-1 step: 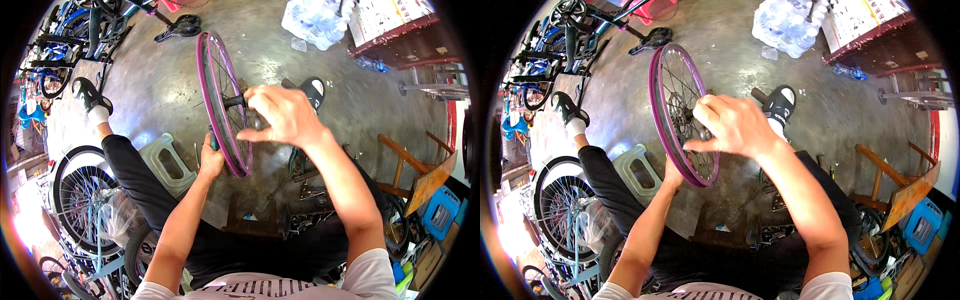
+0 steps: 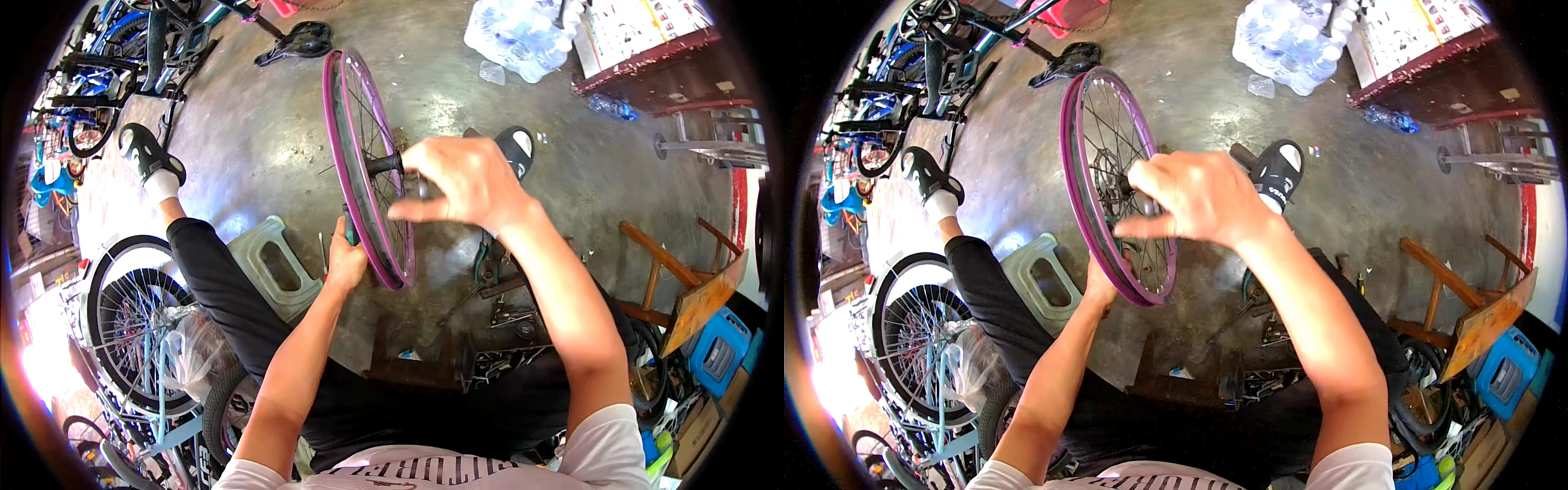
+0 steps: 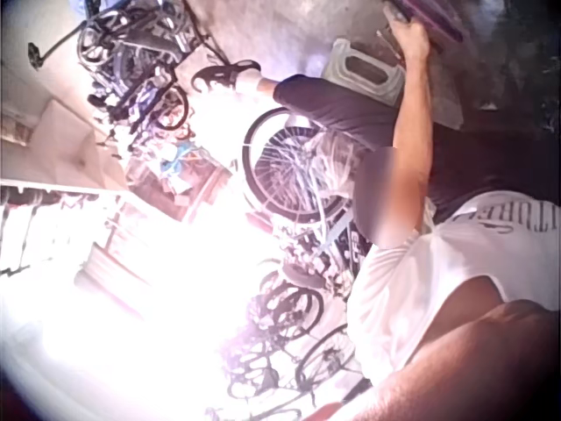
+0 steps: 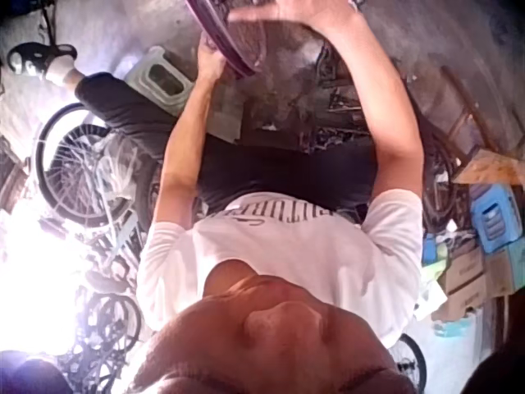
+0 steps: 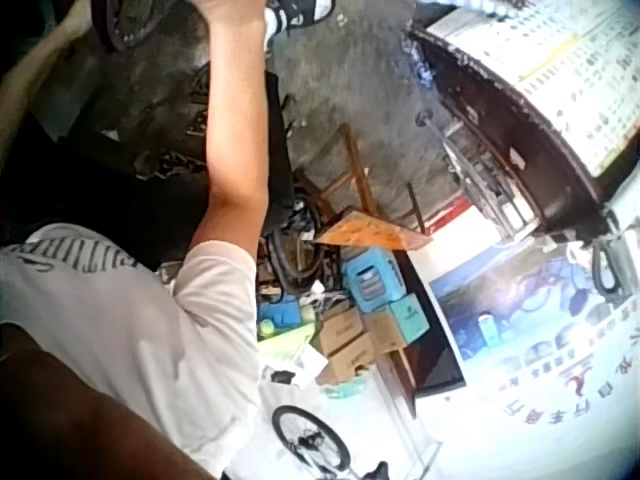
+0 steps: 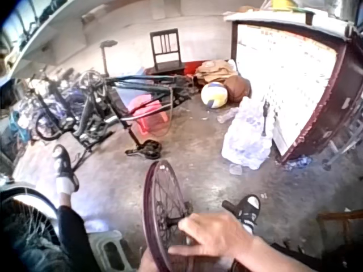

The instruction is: The person repairs a bicycle wheel by using a hammer to tap a metal rod into the hub, then uses pliers and a wrench to tighten or adjust the axle components.

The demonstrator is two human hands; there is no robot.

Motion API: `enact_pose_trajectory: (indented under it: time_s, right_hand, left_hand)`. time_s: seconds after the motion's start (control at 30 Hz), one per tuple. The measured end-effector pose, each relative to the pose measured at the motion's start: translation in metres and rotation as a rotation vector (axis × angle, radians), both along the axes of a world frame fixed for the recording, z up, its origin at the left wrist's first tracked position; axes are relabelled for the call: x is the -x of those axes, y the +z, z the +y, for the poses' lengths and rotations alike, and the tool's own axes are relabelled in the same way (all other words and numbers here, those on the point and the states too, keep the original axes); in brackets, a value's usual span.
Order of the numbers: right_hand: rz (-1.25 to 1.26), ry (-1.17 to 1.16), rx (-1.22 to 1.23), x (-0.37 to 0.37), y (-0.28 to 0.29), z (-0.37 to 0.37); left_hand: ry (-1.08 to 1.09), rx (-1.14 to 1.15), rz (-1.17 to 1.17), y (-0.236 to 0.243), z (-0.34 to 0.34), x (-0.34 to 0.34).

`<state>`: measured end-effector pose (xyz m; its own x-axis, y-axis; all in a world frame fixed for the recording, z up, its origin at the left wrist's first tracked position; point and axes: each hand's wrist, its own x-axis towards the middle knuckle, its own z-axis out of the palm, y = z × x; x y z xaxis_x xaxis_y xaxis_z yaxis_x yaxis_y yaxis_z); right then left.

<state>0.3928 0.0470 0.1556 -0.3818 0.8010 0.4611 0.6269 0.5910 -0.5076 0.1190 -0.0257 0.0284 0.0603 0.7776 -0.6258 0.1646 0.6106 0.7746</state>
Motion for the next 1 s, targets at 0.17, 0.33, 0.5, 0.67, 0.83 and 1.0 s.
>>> enact_pose_trajectory:
  time_s: [0.17, 0.33, 0.5, 0.67, 0.83, 1.0]
  right_hand:
    - [0.307, -0.181, 0.240, -0.005, -0.025, 0.076]
    - [0.641, -0.360, 0.600, -0.011, -0.087, 0.141]
    - [0.853, -0.533, 0.769, -0.001, -0.185, 0.149]
    - [0.813, -0.704, 0.763, -0.001, -0.289, 0.117]
    - [0.800, -0.728, 0.928, 0.018, -0.332, 0.032]
    - [0.545, -1.002, 0.849, 0.060, -0.317, -0.072]
  left_hand:
    - [-0.007, -0.038, -0.058, -0.013, -0.001, 0.010]
    - [-0.012, 0.006, -0.102, -0.027, -0.009, 0.017]
    - [-0.020, 0.092, -0.013, 0.024, 0.006, -0.002]
    - [0.055, 0.005, -0.083, 0.010, -0.002, -0.010]
    - [-0.022, -0.113, -0.093, -0.002, -0.006, -0.002]
    - [0.211, 0.135, -0.250, -0.012, 0.006, -0.013]
